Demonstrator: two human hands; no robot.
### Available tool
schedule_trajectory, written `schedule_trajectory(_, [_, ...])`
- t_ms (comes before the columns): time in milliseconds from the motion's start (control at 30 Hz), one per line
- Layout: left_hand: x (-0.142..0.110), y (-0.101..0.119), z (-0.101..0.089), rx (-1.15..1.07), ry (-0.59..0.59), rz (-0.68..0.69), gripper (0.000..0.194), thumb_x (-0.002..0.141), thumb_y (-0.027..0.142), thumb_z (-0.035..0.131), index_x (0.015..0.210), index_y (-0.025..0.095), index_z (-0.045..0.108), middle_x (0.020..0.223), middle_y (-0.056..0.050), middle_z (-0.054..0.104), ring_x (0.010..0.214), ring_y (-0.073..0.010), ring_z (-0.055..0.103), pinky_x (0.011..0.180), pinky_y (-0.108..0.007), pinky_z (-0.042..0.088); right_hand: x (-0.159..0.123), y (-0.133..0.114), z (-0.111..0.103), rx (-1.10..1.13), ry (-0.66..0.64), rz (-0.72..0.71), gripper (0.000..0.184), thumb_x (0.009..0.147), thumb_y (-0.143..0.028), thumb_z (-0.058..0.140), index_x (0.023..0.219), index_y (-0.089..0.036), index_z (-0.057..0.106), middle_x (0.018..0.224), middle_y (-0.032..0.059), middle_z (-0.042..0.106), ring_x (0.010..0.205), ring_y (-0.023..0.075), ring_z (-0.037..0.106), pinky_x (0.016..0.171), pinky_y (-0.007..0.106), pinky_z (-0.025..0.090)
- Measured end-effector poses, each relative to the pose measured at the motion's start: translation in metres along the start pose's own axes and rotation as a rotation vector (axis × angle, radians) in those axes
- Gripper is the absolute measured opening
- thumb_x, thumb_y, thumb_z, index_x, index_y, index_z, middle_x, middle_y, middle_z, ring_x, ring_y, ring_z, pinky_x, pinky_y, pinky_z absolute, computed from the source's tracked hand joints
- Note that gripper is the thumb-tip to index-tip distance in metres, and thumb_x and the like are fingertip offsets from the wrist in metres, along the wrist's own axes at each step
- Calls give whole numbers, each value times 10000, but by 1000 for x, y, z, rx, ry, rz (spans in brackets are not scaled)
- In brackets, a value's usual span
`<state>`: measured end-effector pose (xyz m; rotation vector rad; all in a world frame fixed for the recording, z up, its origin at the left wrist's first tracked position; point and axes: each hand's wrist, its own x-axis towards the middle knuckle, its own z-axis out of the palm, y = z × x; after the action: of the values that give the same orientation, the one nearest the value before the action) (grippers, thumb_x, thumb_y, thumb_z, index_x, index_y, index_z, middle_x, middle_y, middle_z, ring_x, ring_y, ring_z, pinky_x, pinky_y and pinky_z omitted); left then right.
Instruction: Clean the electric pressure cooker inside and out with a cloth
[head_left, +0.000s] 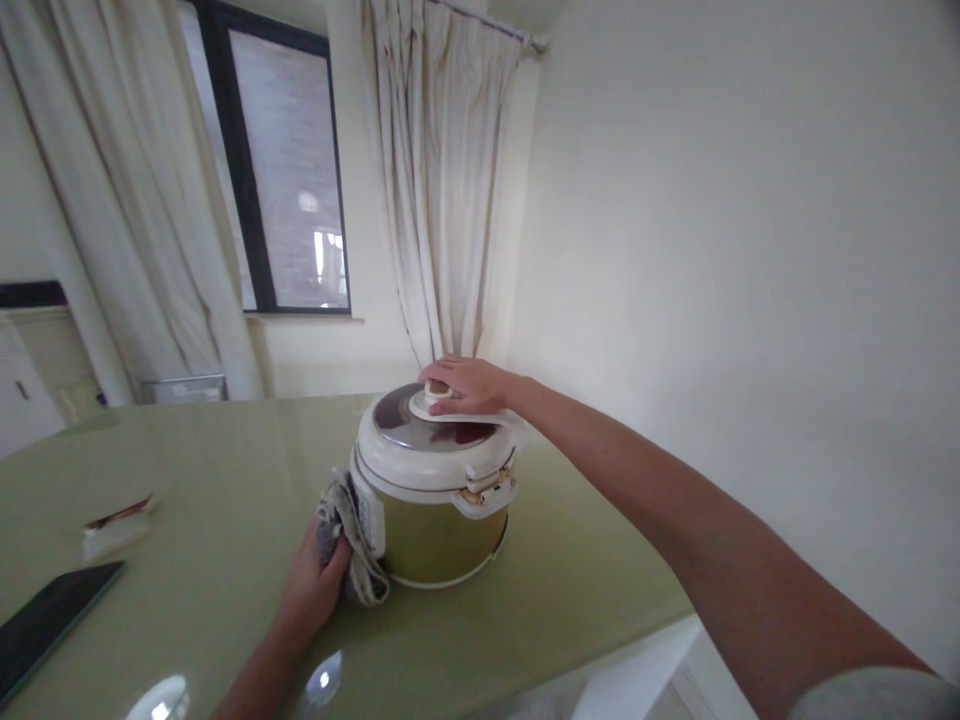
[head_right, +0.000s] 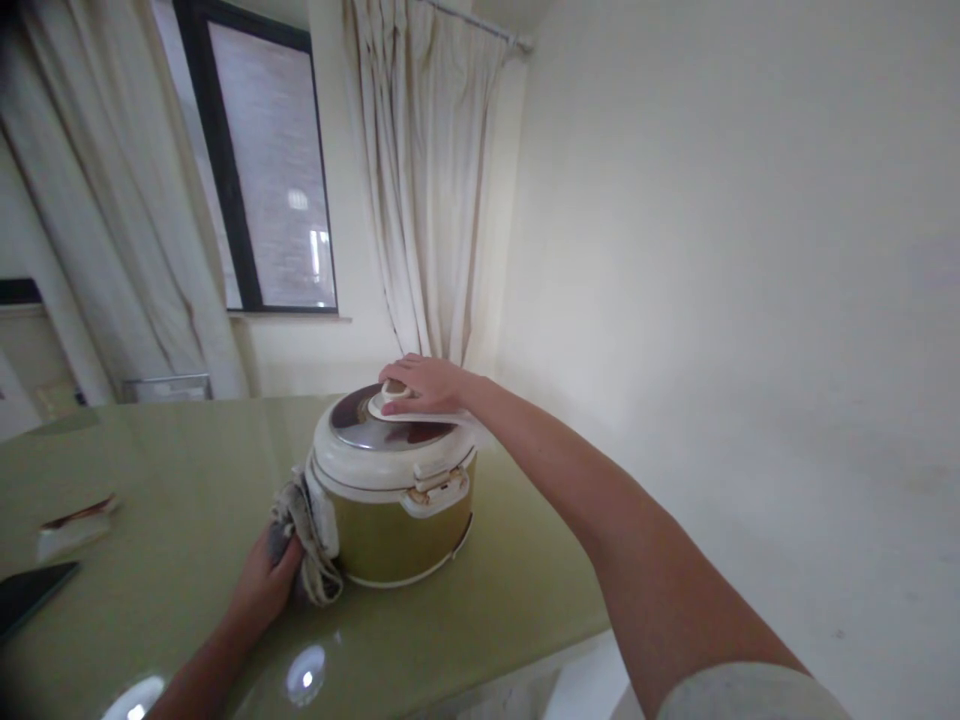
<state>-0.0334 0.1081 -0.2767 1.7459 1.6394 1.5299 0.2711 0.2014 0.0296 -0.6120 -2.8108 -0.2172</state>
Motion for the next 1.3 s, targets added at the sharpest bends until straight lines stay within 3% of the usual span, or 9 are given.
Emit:
schedule_trajectory(167, [0, 10, 0, -17, 8, -46, 591, 873, 612, 549, 1216, 154, 693, 1258, -183, 749, 1215, -383, 692, 1074, -570, 533, 7, -3, -4, -173, -7, 11, 447, 1048, -564, 462, 1171, -175, 645, 1124, 113, 697, 1076, 255, 590, 889, 345, 432])
schedule_trajectory(433, [0, 29, -6, 42, 34, -26, 454, 839, 538, 558, 1083, 187, 712, 1084, -151, 801, 1036, -354, 757, 939, -498, 595, 13, -19, -11, -405, -121, 130, 485, 1060, -569, 401, 1175, -180, 667, 1126, 130, 728, 1088, 274, 612, 807, 342, 391])
schedule_trajectory(600, [-2, 48, -11, 24, 49, -71, 416, 791, 556, 600, 996, 209, 704, 824, -103, 798, 754, -321, 765, 711, -421, 611, 9, -34, -15, -476, -166, 287, 545, 1063, -597, 365, 1206, -177, 681, 1133, 155, 753, 1111, 303, 645, 811, 359, 422])
schedule_trajectory(800, [-22, 66, 5, -86, 258, -56, 383, 788, 552, 641, 935, 203, 705, 778, -82, 782, 690, -284, 741, 624, -380, 604, 7, -52, -13, -566, -171, 502, 705, 1040, -686, 284, 1203, -157, 721, 1093, 203, 772, 1026, 338, 712, 813, 405, 453])
schedule_trajectory(867, [-32, 82, 20, -130, 305, 40, 369, 821, 508, 646, 1003, 195, 721, 873, -100, 798, 792, -289, 762, 713, -401, 632, 5, -57, -13, -567, -156, 546, 734, 1037, -694, 269, 1168, -150, 743, 1077, 213, 776, 1016, 339, 722, 826, 418, 455])
schedule_trajectory(967, [-34, 110, 43, -197, 329, 273, 495, 876, 368, 628, 1333, 179, 659, 1299, -163, 735, 1260, -319, 678, 1107, -500, 529, 0, -60, -11, -551, -130, 577, 712, 1043, -667, 284, 1112, -149, 767, 1054, 212, 782, 1018, 336, 727, 866, 432, 453])
schedule_trajectory(1033, [-22, 123, 50, -235, 338, 379, 615, 887, 324, 616, 1481, 177, 559, 1498, -174, 611, 1463, -321, 518, 1244, -527, 385, -3, -57, -7, -522, -93, 576, 662, 1045, -636, 322, 1107, -150, 768, 1060, 200, 783, 1032, 328, 721, 901, 435, 457])
schedule_trajectory(1100, [1, 128, 49, -271, 301, 391, 622, 887, 351, 596, 1481, 173, 560, 1500, -167, 608, 1478, -324, 498, 1256, -519, 373, -4, -53, -3, -460, -46, 563, 587, 1047, -590, 360, 1127, -163, 755, 1106, 175, 779, 1074, 313, 705, 916, 418, 473])
schedule_trajectory(1300, [78, 123, 24, -275, 55, -35, 429, 895, 515, 445, 991, 181, 697, 981, -86, 769, 1128, -357, 693, 1068, -533, 555, 2, -41, 6, -250, 4, 679, 534, 1012, -627, 402, 1200, -231, 707, 1234, 129, 733, 1141, 323, 678, 854, 422, 553])
